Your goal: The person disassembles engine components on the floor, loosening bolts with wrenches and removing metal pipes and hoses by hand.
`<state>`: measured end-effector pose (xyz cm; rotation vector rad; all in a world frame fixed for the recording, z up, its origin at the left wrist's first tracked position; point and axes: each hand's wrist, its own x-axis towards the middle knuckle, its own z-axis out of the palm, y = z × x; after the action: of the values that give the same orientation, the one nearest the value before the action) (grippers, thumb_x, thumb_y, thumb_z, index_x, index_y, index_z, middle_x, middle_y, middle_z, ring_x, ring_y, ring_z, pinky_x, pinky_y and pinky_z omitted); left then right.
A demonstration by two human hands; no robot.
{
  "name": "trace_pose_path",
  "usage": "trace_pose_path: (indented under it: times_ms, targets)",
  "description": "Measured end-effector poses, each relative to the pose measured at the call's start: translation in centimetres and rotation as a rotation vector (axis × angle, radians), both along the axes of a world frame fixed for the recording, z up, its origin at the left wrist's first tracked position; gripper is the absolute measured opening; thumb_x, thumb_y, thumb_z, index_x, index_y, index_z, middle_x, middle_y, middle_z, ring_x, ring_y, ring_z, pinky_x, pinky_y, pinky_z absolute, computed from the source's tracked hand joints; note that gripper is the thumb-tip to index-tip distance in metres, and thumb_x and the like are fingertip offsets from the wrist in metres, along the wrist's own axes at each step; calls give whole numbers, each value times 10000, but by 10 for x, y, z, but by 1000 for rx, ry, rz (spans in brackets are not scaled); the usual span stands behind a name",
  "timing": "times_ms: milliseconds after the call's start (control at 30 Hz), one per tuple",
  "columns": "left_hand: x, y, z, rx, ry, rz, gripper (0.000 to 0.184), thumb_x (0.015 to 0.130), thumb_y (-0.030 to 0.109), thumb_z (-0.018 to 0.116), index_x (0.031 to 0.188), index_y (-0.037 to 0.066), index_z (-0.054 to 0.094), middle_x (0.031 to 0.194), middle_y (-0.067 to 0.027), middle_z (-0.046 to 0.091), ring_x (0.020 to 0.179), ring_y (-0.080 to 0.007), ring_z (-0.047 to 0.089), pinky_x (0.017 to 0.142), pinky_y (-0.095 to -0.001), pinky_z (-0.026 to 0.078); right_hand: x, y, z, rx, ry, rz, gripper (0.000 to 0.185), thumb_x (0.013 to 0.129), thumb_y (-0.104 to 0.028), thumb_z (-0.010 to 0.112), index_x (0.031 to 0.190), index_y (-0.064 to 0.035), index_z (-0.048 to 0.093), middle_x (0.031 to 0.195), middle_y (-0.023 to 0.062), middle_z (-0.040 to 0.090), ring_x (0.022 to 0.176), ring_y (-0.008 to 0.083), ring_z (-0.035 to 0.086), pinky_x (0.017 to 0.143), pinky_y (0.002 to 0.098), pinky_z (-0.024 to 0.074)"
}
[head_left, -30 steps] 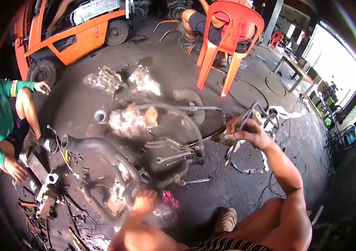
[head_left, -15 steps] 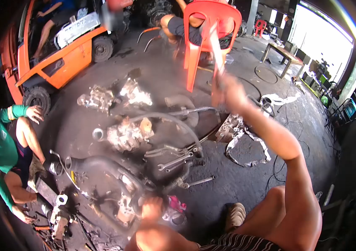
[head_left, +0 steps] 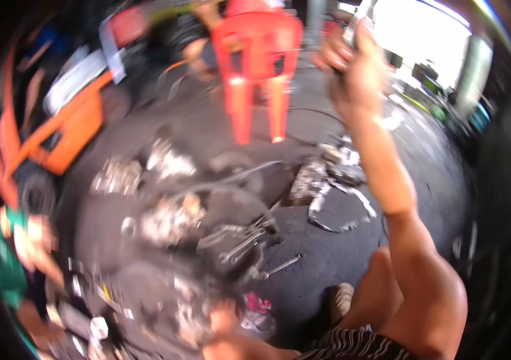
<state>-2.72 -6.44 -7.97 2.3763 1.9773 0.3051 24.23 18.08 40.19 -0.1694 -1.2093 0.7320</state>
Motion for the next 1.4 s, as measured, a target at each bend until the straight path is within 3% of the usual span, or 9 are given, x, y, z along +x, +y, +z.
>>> trace_pose_path:
  times_ms: [67, 233, 467, 767, 867, 900, 1033, 1200, 1400]
  targets:
    - [-4, 6, -20, 166, -2, -48, 351, 572, 292, 660, 878, 121, 650, 911, -50, 659, 898, -260, 618, 763, -426, 487, 25, -4, 13, 186, 360, 22, 217, 994, -339, 462, 974, -124, 485, 658, -22, 353, 538, 102, 349, 508, 292, 384]
    - [-2, 3, -10, 172, -35, -94, 335, 586, 260, 660, 869, 84, 627, 885, -63, 650, 831, -273, 610, 763, -410, 488, 22, 13, -57, 165, -298, -299, 229, 1003, -236, 429, 942, -40, 530, 598, 15, 472, 475, 120, 419, 473, 296, 393]
    - [-16, -11, 10, -44, 347, -193, 625, 690, 297, 669, 1259, 86, 519, 1242, -115, 548, 1214, -315, 443, 973, -512, 345, -9, -33, -299, -856, -1014, 736, 247, 1005, -291, 439, 971, -70, 543, 565, -42, 423, 441, 64, 432, 406, 240, 393]
    - [-23, 29, 53, -581, 458, -403, 904, 644, 358, 789, 1411, 145, 359, 1391, -53, 443, 1256, -334, 415, 1012, -563, 324, -35, -65, -423, -1099, -1062, 1355, 345, 975, -430, 466, 964, -93, 539, 733, -34, 493, 672, 81, 512, 596, 255, 461]
    - [-26, 26, 45, -572, 475, -366, 884, 671, 342, 767, 1423, 149, 344, 1449, -65, 380, 1311, -387, 350, 1044, -583, 293, -46, -60, -419, -1147, -1228, 1146, 447, 971, -489, 427, 1023, -74, 586, 674, -11, 502, 607, 79, 499, 534, 266, 436]
    - [-34, 16, 26, -434, 366, -326, 576, 826, 220, 593, 1367, 155, 407, 1402, -75, 423, 1306, -404, 356, 988, -603, 343, -51, -52, -418, -819, -1310, 1026, 608, 924, -632, 377, 842, -62, 571, 671, 2, 521, 583, 108, 510, 517, 288, 452]
    - [-42, 10, -17, -337, 176, -247, 567, 859, 198, 519, 1407, 177, 380, 1416, -84, 399, 1273, -489, 352, 1013, -664, 283, -83, -12, -374, -363, -1389, 815, 491, 981, -450, 423, 803, -33, 611, 670, 44, 581, 568, 158, 544, 554, 322, 464]
    - [-27, 9, 23, -205, 313, -158, 307, 824, 181, 541, 1126, 158, 589, 1136, -64, 571, 1139, -402, 508, 885, -500, 443, -111, 2, -329, -473, -927, 844, 468, 991, -429, 426, 819, -19, 571, 625, -4, 476, 513, 60, 424, 495, 218, 371]
    - [-25, 8, 12, -235, 239, -102, 263, 865, 193, 495, 1102, 157, 602, 1163, -90, 581, 1179, -447, 496, 907, -510, 438, -81, -39, -389, -529, -745, 1008, 451, 990, -418, 413, 814, -29, 560, 589, 70, 535, 540, 184, 554, 515, 313, 438]
